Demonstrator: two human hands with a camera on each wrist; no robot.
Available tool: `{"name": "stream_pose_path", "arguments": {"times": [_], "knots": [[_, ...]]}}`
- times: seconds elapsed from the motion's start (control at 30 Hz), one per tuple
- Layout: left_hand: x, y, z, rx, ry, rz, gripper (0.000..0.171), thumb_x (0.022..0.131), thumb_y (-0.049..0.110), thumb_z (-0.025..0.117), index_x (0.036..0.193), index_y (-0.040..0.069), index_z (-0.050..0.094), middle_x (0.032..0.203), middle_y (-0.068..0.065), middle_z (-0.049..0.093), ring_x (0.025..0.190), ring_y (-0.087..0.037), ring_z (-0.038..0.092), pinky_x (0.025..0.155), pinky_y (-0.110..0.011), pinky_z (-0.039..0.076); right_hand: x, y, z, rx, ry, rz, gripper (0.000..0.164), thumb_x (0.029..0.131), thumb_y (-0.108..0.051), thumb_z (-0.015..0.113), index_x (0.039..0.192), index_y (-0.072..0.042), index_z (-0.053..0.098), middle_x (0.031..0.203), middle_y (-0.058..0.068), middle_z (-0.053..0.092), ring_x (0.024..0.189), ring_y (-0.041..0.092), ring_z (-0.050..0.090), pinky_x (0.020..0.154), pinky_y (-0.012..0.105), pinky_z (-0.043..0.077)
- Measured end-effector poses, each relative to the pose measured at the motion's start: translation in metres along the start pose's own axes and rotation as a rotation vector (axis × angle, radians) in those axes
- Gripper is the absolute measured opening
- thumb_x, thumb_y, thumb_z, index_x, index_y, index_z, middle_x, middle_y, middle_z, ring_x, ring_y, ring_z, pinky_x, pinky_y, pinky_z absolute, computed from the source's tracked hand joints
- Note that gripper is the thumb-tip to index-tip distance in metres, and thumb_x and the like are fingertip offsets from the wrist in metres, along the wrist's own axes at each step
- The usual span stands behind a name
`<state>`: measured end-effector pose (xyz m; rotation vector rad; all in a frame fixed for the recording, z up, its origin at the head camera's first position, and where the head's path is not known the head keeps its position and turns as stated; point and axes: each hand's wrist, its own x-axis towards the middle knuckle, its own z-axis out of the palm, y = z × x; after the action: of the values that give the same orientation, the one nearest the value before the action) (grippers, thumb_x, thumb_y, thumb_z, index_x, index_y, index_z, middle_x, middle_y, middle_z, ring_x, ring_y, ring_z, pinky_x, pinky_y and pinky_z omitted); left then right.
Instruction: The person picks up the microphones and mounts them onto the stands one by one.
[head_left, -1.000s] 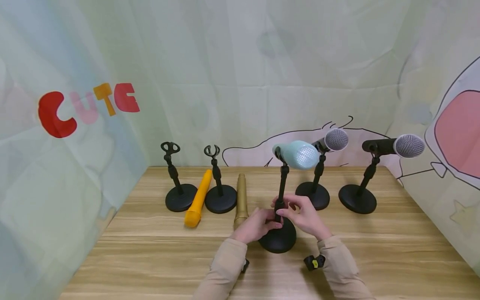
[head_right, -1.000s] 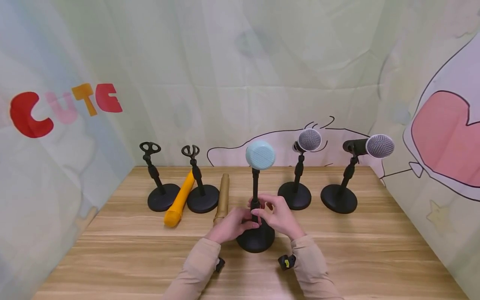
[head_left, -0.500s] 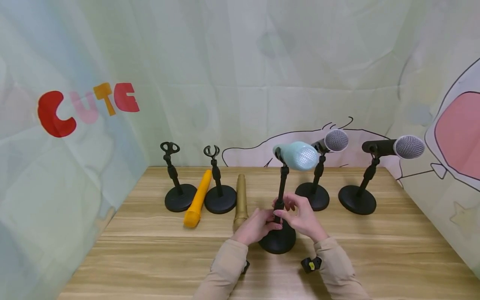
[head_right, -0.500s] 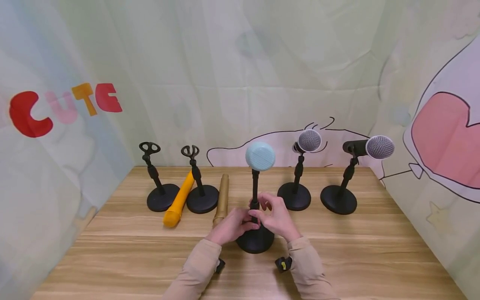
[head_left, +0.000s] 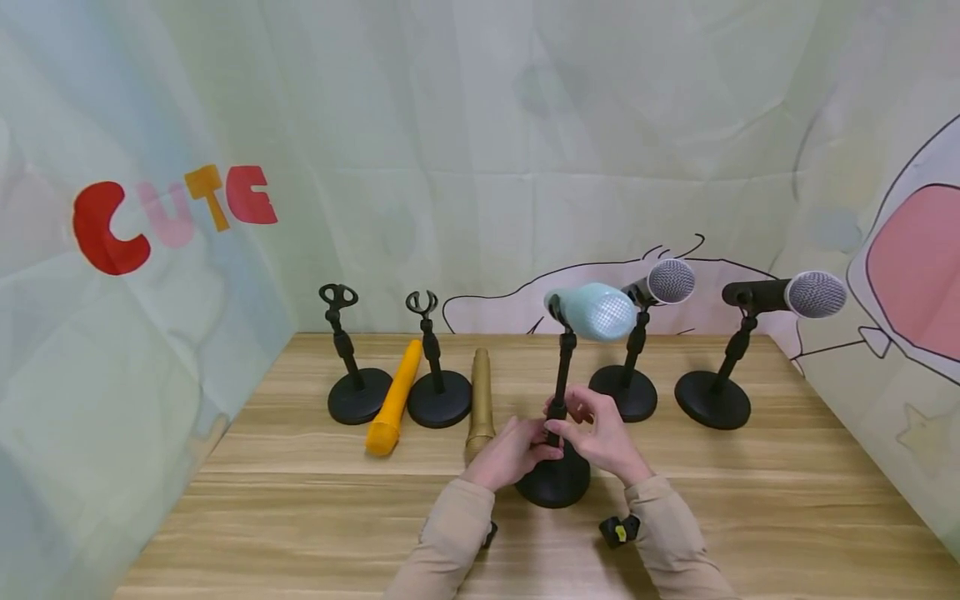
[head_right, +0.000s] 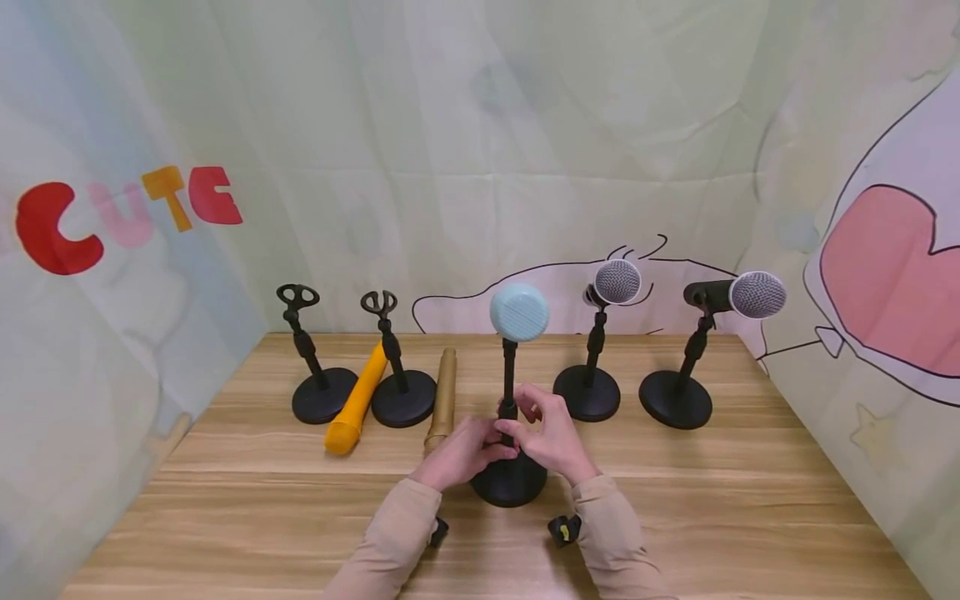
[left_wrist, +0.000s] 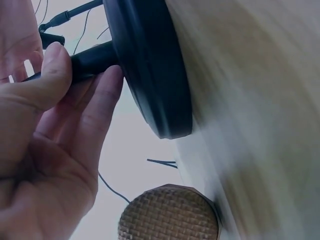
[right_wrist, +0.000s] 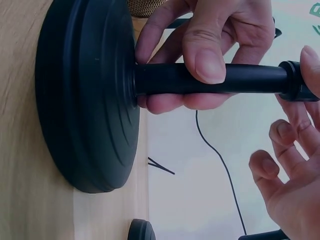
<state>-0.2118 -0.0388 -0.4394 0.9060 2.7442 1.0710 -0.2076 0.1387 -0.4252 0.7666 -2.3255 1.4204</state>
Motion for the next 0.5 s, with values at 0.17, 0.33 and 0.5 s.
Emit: {"name": "stream_pose_path", "arguments": {"times": [0.17,0.33,0.5], "knots": [[-0.0006,-0.0001,-0.0007,0.000,0.001,-0.003,0.015,0.093,0.024,0.071,0.102,0.012,0.070,0.090,-0.004,0.079,0.068,-0.001,0.054,0.064,-0.015,0.044,0.0004,-0.0020,0.0015,-0.006,0.012,-0.010,0.018,0.085,-0.006,0.078,0.100,-0.002,0.070,0.082,0.005,0.067,0.073,0.010,0.050,0.067,0.023,0.040],[-0.0005,-0.0005,0.0001,-0.001,-0.001,-0.006,0.015,0.093,0.025,0.071,0.101,0.012,0.070,0.088,-0.003,0.079,0.066,-0.001,0.052,0.063,-0.015,0.042,-0.0003,-0.0022,0.0025,0.000,0.020,-0.013,0.017,0.085,-0.005,0.078,0.100,-0.003,0.070,0.085,0.006,0.069,0.075,0.017,0.054,0.072,0.026,0.046],[-0.0005,-0.0004,0.0008,0.004,0.002,-0.002,0.015,0.092,0.025,0.072,0.101,0.012,0.071,0.089,-0.004,0.079,0.066,-0.001,0.053,0.062,-0.015,0.043,-0.0011,-0.0012,0.0027,0.010,0.027,-0.013,0.018,0.084,-0.004,0.078,0.100,-0.002,0.069,0.090,0.008,0.072,0.081,0.007,0.056,0.080,0.033,0.054]]}}
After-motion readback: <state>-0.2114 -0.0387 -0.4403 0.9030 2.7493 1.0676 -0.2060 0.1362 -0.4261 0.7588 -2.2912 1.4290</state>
